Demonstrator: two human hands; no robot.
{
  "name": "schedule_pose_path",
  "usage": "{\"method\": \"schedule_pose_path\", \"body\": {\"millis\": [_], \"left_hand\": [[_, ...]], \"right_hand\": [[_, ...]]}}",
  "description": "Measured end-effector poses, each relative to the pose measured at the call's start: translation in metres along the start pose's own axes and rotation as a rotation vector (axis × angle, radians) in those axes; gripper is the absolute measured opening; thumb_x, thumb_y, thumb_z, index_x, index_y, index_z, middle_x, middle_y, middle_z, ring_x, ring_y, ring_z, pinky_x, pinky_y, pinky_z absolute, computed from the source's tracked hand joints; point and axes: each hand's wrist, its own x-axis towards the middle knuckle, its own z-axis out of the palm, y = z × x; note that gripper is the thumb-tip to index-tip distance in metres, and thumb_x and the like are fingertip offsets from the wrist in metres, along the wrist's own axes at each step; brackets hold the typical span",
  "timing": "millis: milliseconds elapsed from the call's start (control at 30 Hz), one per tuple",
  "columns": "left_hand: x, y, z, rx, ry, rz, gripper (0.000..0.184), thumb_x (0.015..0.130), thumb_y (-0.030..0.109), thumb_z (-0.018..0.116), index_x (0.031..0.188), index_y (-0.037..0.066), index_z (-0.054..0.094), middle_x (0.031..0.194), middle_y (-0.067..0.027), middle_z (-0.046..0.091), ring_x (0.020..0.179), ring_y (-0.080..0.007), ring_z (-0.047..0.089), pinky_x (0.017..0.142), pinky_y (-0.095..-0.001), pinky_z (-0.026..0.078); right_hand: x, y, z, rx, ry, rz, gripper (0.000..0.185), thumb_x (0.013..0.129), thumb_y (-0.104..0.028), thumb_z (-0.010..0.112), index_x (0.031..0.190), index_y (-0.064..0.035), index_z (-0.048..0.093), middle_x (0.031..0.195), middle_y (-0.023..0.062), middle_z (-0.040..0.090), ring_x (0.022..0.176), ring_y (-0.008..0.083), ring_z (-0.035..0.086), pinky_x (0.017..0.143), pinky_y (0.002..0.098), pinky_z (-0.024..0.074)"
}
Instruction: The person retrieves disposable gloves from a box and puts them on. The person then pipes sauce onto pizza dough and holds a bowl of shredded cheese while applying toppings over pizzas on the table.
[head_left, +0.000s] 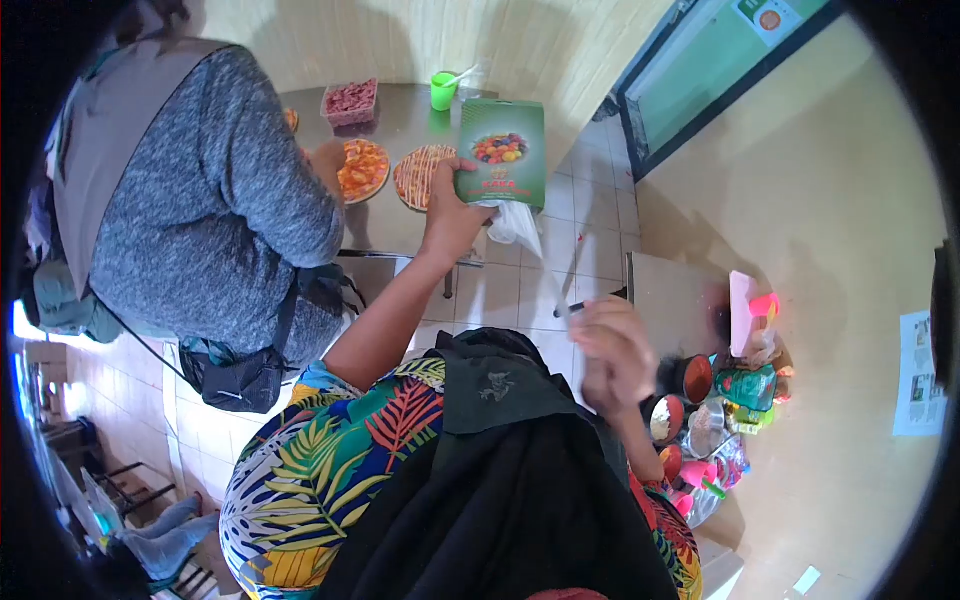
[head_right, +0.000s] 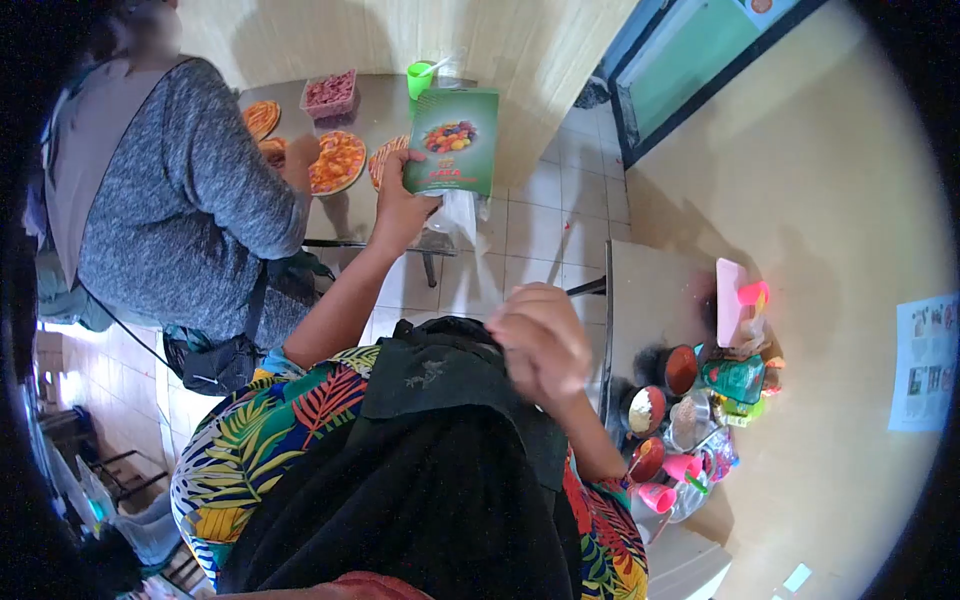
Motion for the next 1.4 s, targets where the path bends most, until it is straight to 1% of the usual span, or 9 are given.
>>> {"method": "schedule_pose_path", "body": {"millis": [33, 100, 200, 467, 667, 800, 1067, 1333, 1400], "left_hand": [[0.001, -0.003, 0.004, 0.007, -0.024, 0.000, 0.059, 0.059, -0.007, 0.073, 0.108, 0.006, 0.042, 0.105, -0.0118, 0.047, 0.099, -0.0235, 0.052, 0.082, -0.0334, 0.048], [0.004, -0.007, 0.016, 0.022, 0.018, 0.016, 0.056, 0.063, -0.009, 0.068, 0.108, 0.009, 0.041, 0.104, -0.0081, 0.051, 0.082, -0.0157, 0.057, 0.053, -0.0249, 0.048], [0.011, -0.028, 0.034, 0.075, -0.114, -0.005, 0.061, 0.060, -0.006, 0.073, 0.109, 0.005, 0.040, 0.107, -0.0113, 0.046, 0.098, -0.0210, 0.052, 0.070, -0.0304, 0.054], [-0.017, 0.031, 0.130, -0.033, -0.316, -0.116, 0.060, 0.060, -0.007, 0.073, 0.107, 0.007, 0.040, 0.103, -0.0121, 0.051, 0.086, -0.0197, 0.057, 0.062, -0.0286, 0.052], [-0.015, 0.022, 0.174, -0.056, -0.370, -0.052, 0.059, 0.059, -0.006, 0.074, 0.107, 0.007, 0.041, 0.103, -0.0113, 0.052, 0.091, -0.0210, 0.057, 0.061, -0.0286, 0.052], [-0.028, 0.048, 0.197, -0.072, -0.353, -0.086, 0.060, 0.057, -0.004, 0.076, 0.106, 0.006, 0.042, 0.105, -0.0108, 0.050, 0.095, -0.0223, 0.055, 0.073, -0.0297, 0.051], [-0.034, 0.066, 0.202, -0.062, -0.316, -0.007, 0.059, 0.058, -0.004, 0.075, 0.106, 0.005, 0.043, 0.105, -0.0105, 0.049, 0.099, -0.0230, 0.053, 0.082, -0.0310, 0.050], [-0.008, 0.020, 0.172, -0.046, -0.157, 0.001, 0.057, 0.059, -0.006, 0.073, 0.107, 0.005, 0.043, 0.106, -0.0130, 0.049, 0.099, -0.0240, 0.053, 0.079, -0.0300, 0.050], [-0.005, 0.023, 0.167, -0.009, -0.122, -0.040, 0.058, 0.059, -0.007, 0.073, 0.107, 0.005, 0.043, 0.105, -0.0137, 0.049, 0.099, -0.0242, 0.052, 0.076, -0.0306, 0.051]], "right_hand": [[-0.001, -0.002, -0.008, 0.040, 0.129, 0.083, 0.004, 0.078, -0.006, 0.064, 0.080, -0.0042, 0.061, 0.079, 0.0074, 0.060, 0.075, 0.0225, 0.061, 0.071, 0.0391, 0.0488], [-0.004, -0.003, -0.027, 0.092, 0.320, 0.176, 0.010, 0.086, -0.008, 0.058, 0.081, 0.0003, 0.060, 0.079, 0.0116, 0.058, 0.072, 0.0238, 0.060, 0.064, 0.0361, 0.0490], [-0.014, 0.001, -0.053, 0.164, 0.550, 0.215, 0.018, 0.089, -0.013, 0.054, 0.082, 0.0042, 0.058, 0.075, 0.0115, 0.053, 0.066, 0.0225, 0.055, 0.061, 0.0343, 0.0478], [-0.061, 0.011, -0.136, 0.277, 0.885, 0.577, 0.014, 0.091, -0.008, 0.051, 0.091, 0.0037, 0.058, 0.088, 0.0116, 0.058, 0.082, 0.0215, 0.057, 0.073, 0.0338, 0.0486], [-0.068, 0.021, -0.167, 0.246, 0.876, 0.571, 0.012, 0.090, -0.006, 0.049, 0.090, 0.0024, 0.058, 0.086, 0.0107, 0.056, 0.075, 0.0181, 0.057, 0.070, 0.0306, 0.0490], [-0.088, 0.039, -0.182, 0.267, 0.671, 0.687, 0.021, 0.081, 0.004, 0.037, 0.088, 0.0002, 0.056, 0.082, 0.0050, 0.050, 0.060, 0.0106, 0.046, 0.052, 0.0252, 0.0432], [-0.066, 0.080, -0.145, -0.472, 0.070, 0.451, 0.023, 0.072, -0.011, 0.070, 0.091, -0.0015, 0.061, 0.083, 0.0146, 0.065, 0.062, 0.0262, 0.063, 0.055, 0.0349, 0.0498], [-0.049, 0.074, -0.144, -0.380, 0.083, 0.396, 0.016, 0.071, 0.005, 0.060, 0.087, 0.0018, 0.063, 0.074, 0.0155, 0.063, 0.057, 0.0251, 0.061, 0.053, 0.0334, 0.0482], [-0.051, 0.073, -0.144, -0.195, 0.358, 0.376, 0.011, 0.076, 0.004, 0.058, 0.086, 0.0029, 0.063, 0.072, 0.0127, 0.062, 0.057, 0.0183, 0.058, 0.053, 0.0304, 0.0459]]}}
